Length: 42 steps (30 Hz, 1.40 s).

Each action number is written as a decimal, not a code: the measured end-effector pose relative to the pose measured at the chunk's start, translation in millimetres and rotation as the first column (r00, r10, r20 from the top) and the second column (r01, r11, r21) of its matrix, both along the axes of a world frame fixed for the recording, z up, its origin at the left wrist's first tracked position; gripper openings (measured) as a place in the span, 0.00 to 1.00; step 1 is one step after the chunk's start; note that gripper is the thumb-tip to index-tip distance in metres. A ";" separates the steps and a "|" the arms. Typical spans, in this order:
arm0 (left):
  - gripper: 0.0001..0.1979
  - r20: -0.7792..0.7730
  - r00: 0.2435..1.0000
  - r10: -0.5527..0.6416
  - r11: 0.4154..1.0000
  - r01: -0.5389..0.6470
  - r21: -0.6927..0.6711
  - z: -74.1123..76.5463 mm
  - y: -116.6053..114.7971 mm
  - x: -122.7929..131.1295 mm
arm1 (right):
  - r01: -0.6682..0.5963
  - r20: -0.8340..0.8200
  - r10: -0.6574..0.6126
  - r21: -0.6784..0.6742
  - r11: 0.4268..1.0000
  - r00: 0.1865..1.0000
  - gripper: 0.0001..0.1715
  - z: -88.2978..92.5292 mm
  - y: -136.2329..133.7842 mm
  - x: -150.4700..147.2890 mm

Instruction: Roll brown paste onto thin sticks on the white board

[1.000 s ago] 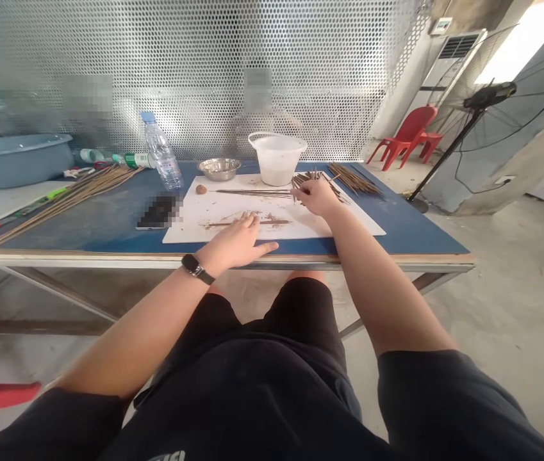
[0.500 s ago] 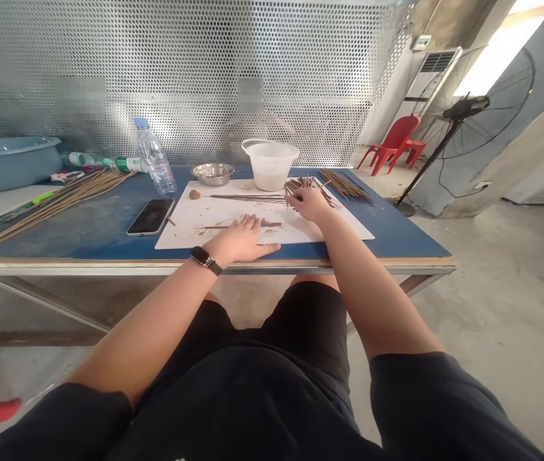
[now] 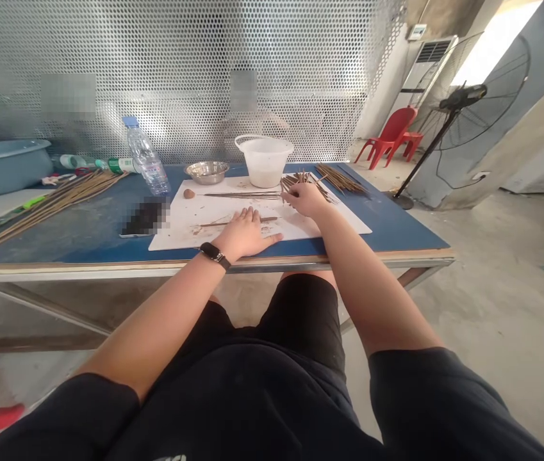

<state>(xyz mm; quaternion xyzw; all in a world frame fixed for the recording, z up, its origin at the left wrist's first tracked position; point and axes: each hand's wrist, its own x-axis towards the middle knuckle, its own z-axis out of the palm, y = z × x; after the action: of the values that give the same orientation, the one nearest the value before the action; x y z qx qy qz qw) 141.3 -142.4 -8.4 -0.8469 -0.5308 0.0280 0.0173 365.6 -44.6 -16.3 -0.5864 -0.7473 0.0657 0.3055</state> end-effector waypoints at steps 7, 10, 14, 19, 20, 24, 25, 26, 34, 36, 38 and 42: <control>0.55 -0.001 0.995 -0.101 0.995 0.101 0.014 1.8 -40.2 -10.4 | -0.019 0.001 0.019 0.018 1.000 1.000 0.28 1.9 -2.6 -3.2; 0.55 -0.009 0.995 -0.100 0.994 0.100 0.047 -0.1 -44.3 -6.2 | -0.027 0.015 0.026 0.025 0.999 1.000 0.28 2.3 -3.3 -4.0; 0.55 -0.007 0.998 -0.069 0.996 0.069 0.052 -2.9 -20.2 5.1 | -0.007 0.017 0.007 -0.009 1.000 1.000 0.27 3.1 -4.4 -3.7; 0.55 -0.019 1.000 -0.023 0.999 0.023 0.042 -1.6 -6.5 11.6 | -0.013 0.031 0.013 -0.007 1.000 0.999 0.27 3.2 -3.8 -2.7; 0.55 -0.018 0.999 -0.033 0.998 0.034 0.048 -1.5 -11.1 10.7 | -0.015 0.030 0.016 -0.008 1.000 0.999 0.27 2.9 -3.3 -2.7; 0.56 0.009 0.996 -0.093 0.995 0.092 0.049 -3.1 -39.9 4.9 | -0.030 0.021 0.030 -0.014 0.999 0.999 0.27 1.8 -0.9 -3.3; 0.56 0.018 0.994 -0.105 0.993 0.104 0.048 -3.6 -45.6 4.1 | -0.031 0.020 0.031 -0.016 0.999 0.999 0.27 1.7 -0.6 -3.4; 0.56 0.024 0.993 -0.112 0.993 0.111 0.046 -3.9 -49.4 4.0 | -0.030 0.021 0.030 -0.018 0.999 0.999 0.27 1.7 -0.5 -3.5; 0.56 0.032 0.999 -0.044 0.999 0.043 0.016 -2.2 -15.1 20.0 | -0.020 0.034 0.021 -0.030 0.999 0.999 0.27 1.7 -2.6 -3.0; 0.56 0.026 0.999 -0.038 0.999 0.037 0.018 -2.3 -11.2 21.9 | -0.022 0.040 0.023 -0.028 0.999 0.999 0.27 1.6 -1.9 -2.6; 0.56 0.022 0.999 -0.047 0.998 0.046 0.033 -2.5 -17.7 20.9 | -0.029 0.044 0.030 -0.030 0.999 0.999 0.27 1.1 -0.7 -2.3; 0.56 0.036 0.994 -0.106 0.994 0.104 0.033 -1.6 -47.0 15.3 | -0.040 0.044 0.042 -0.034 0.999 0.998 0.26 -0.9 1.4 -1.9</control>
<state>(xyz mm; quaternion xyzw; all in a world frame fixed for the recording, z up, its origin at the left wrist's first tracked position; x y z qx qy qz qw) 156.6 -189.5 -10.0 -0.8736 -0.4862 0.0029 0.0222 363.7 -43.2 -17.2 -0.5773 -0.7647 0.0713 0.2773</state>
